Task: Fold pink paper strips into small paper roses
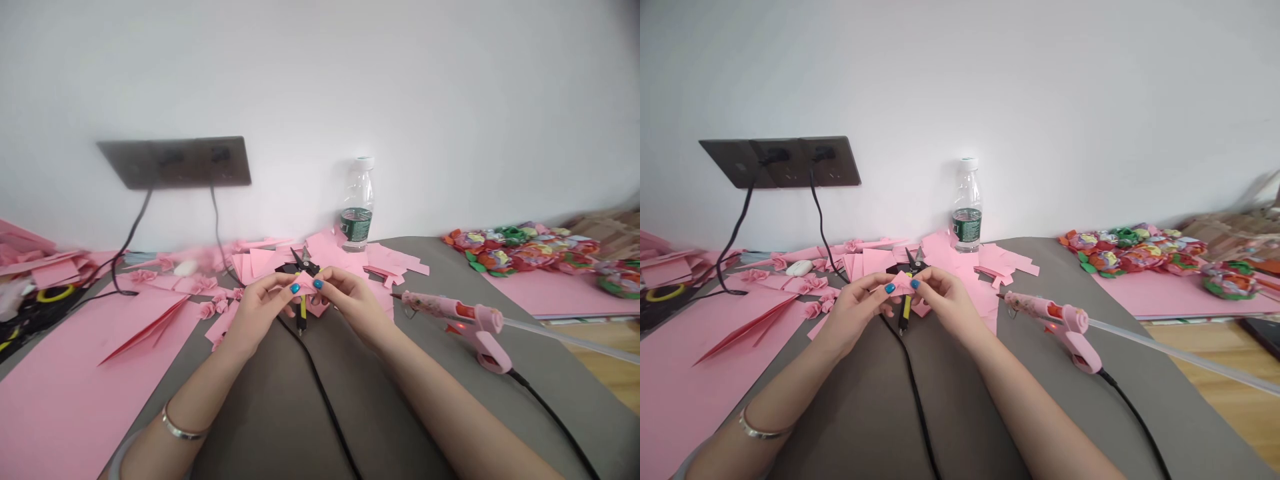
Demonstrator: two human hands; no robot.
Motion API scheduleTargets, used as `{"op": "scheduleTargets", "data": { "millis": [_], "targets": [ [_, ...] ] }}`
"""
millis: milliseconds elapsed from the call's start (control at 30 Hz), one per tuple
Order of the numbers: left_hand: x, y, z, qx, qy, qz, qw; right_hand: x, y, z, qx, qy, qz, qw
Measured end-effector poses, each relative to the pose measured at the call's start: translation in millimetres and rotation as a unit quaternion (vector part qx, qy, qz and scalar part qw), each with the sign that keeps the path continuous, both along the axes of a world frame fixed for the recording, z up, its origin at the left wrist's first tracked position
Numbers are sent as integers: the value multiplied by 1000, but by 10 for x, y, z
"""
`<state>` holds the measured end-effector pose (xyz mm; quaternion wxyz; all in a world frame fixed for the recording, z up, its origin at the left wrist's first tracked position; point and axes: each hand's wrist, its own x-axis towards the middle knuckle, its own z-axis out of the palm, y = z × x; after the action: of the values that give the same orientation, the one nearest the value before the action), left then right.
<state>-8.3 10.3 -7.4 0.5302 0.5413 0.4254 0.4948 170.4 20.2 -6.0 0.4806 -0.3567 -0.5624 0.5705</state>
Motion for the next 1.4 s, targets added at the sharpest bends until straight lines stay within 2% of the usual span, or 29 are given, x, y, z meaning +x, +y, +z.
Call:
{"op": "scheduleTargets", "data": {
  "millis": [167,300,467,633,833,1033,1233,1400],
  "targets": [
    [0,-7,16,-5,-27,12,1000,-20,-13,1,1,32,38,999],
    [19,-24,44,-33,-71,-3,997,-22,-25,-1,-7,66,74,995],
    [37,-13,55,-35,-113,-10,993,-30,-45,23,-10,63,79,995],
    [32,-13,24,14,-71,-21,997,-66,-70,55,35,26,32,999],
    [15,-3,-4,58,-26,9,998,-88,-64,-4,70,38,46,996],
    [31,-5,23,119,3,24,993,-84,-61,-29,104,27,22,994],
    [32,-25,63,134,20,42,990,-77,-45,-67,146,20,24,989],
    [20,-34,71,128,30,43,990,-72,-45,-71,139,16,23,990]
  ]
}}
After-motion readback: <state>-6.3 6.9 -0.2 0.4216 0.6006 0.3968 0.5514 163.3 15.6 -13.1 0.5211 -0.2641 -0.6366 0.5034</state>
